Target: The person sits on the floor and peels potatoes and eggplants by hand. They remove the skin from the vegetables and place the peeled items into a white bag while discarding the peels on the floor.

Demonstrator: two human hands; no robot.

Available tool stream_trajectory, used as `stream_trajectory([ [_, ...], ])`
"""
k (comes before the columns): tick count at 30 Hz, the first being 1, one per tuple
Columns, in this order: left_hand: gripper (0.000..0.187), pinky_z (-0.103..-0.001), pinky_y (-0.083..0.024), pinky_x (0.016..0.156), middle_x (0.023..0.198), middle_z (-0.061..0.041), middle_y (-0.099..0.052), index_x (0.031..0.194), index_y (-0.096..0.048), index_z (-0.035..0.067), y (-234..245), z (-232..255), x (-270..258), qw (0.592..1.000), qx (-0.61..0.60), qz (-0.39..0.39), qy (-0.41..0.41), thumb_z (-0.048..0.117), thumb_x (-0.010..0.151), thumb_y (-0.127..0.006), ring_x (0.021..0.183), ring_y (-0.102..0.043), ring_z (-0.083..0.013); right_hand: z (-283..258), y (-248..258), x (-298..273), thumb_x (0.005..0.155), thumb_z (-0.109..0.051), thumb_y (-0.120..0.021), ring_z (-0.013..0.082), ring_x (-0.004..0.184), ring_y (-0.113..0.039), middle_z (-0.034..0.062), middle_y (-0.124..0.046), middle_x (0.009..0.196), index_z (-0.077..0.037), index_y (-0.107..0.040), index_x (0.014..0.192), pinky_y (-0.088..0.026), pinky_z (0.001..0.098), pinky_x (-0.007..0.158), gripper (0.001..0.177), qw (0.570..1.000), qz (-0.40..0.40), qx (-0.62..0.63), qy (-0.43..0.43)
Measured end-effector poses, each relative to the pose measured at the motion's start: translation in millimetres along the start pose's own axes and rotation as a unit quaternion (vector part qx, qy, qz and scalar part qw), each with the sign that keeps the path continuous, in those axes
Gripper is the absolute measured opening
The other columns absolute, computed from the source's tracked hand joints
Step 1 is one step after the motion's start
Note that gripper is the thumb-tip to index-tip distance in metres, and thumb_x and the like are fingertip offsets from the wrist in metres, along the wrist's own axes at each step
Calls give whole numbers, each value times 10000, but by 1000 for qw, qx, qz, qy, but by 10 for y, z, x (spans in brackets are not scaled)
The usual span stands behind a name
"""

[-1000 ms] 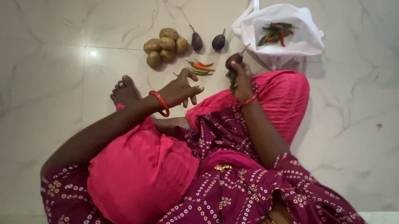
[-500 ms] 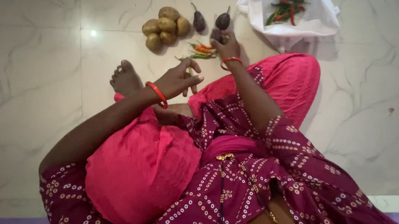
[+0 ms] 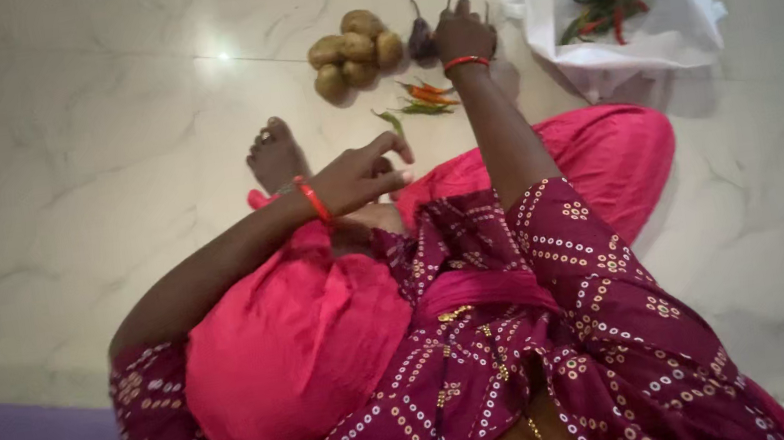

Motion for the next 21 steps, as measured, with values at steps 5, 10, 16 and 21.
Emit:
stream_trajectory([
  [5, 353, -326, -527, 648, 806, -60, -756, 1244, -519, 150, -8, -101, 23, 998, 65, -8, 1, 381, 995, -615, 697, -694, -148, 455, 116, -282, 946, -340, -691, 341, 929, -699, 81, -651, 1104, -196, -711, 1061, -571, 486, 805, 185, 988, 65, 123, 63],
  [10, 330, -335, -527, 623, 800, -62, -768, 1228, -531, 145, 18, -58, 0, 998, 48, -23, 30, 366, 992, -598, 658, -681, -160, 1464, 435, -447, 987, -219, -628, 315, 1025, -702, 58, -656, 1265, -221, -711, 1226, -573, 486, 822, 253, 976, 150, 160, 8],
  [16, 321, -331, -540, 627, 777, -64, -767, 1216, -539, 154, 24, -28, 68, 996, 61, -55, 29, 373, 988, -592, 660, -680, -152, 2344, 476, -661, 955, -180, -624, 346, 1174, -663, 148, -701, 1280, -153, -682, 1301, -535, 494, 932, 352, 969, -200, -24, -146],
  [21, 323, -369, -532, 661, 803, -69, -773, 1209, -550, 158, 33, -104, 110, 989, 125, -60, 42, 394, 992, -591, 677, -695, -203, 2417, 499, -659, 879, -198, -678, 343, 1217, -655, 116, -683, 1332, -213, -669, 1349, -549, 518, 947, 471, 949, -269, 15, -162],
])
Point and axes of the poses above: each hand's wrist, its own x-axis towards the middle knuckle, its own y-axis out of the back of the hand, z = x × y, the point moved 2 cm from there along x, towards the middle knuckle
